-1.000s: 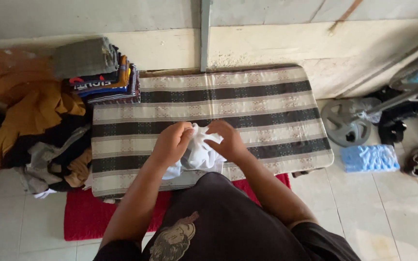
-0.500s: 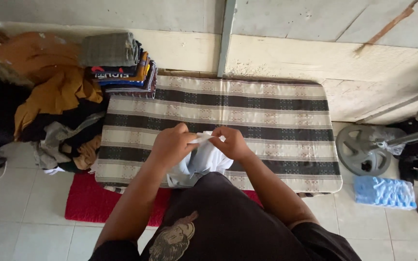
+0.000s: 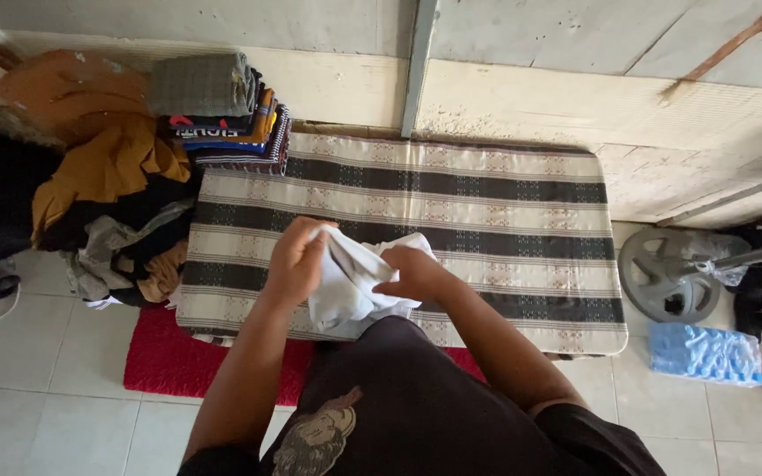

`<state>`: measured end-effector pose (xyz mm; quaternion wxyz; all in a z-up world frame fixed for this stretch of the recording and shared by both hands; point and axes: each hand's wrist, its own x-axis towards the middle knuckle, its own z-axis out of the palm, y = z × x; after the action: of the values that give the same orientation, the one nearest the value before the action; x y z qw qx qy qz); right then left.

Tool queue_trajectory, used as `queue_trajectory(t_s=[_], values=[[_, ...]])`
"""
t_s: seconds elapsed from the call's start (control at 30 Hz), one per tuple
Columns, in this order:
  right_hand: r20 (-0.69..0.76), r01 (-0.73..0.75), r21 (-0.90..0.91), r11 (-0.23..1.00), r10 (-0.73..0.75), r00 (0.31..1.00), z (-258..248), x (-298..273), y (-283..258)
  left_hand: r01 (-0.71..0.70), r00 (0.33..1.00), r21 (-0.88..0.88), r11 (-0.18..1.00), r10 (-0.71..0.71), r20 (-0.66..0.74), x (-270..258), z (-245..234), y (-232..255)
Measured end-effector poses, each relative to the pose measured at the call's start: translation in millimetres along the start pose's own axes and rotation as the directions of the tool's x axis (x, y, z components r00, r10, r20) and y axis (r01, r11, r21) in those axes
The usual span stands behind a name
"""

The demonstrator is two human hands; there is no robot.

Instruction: The person folds a white t-shirt on a striped bench. They smooth the fabric, fold the sleeves inward, fold the bottom up, and then fold the shirt in half before placing it on a stack of folded clothes.

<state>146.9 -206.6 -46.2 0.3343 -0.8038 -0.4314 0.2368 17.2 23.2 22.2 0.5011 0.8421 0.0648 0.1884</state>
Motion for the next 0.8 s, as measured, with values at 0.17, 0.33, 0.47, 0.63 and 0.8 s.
queue_trajectory(t_s=[0.17, 0.33, 0.47, 0.63, 0.8], values=[[-0.208, -0.068, 0.089, 0.994, 0.085, 0.974, -2.3, 2.9, 27.3, 0.156, 0.978, -0.017, 0.988, -0.157, -0.137, 8.2, -22.7, -11.8], [-0.464, -0.118, -0.017, 0.993, 0.097, 0.881, -21.0, -1.2, 34.0, 0.085, 0.996, 0.241, 0.967, -0.084, -0.014, 22.7, -46.8, 17.5], [-0.534, -0.175, -0.019, 0.984, 0.138, 0.834, -29.6, -9.8, 17.7, 0.025, 0.999, 0.268, 0.963, -0.035, 0.03, 25.5, -48.0, -11.6], [-0.322, -0.388, -0.221, 0.895, 0.309, 0.895, -24.0, -9.2, -10.5, 0.027, 0.991, 0.085, 0.996, -0.015, -0.134, 29.3, -39.8, -43.0], [-0.251, -0.546, -0.235, 0.804, 0.493, 0.833, -10.5, -17.2, -2.7, 0.088, 0.976, 0.086, 0.992, -0.069, -0.207, 32.4, -48.3, -63.6]])
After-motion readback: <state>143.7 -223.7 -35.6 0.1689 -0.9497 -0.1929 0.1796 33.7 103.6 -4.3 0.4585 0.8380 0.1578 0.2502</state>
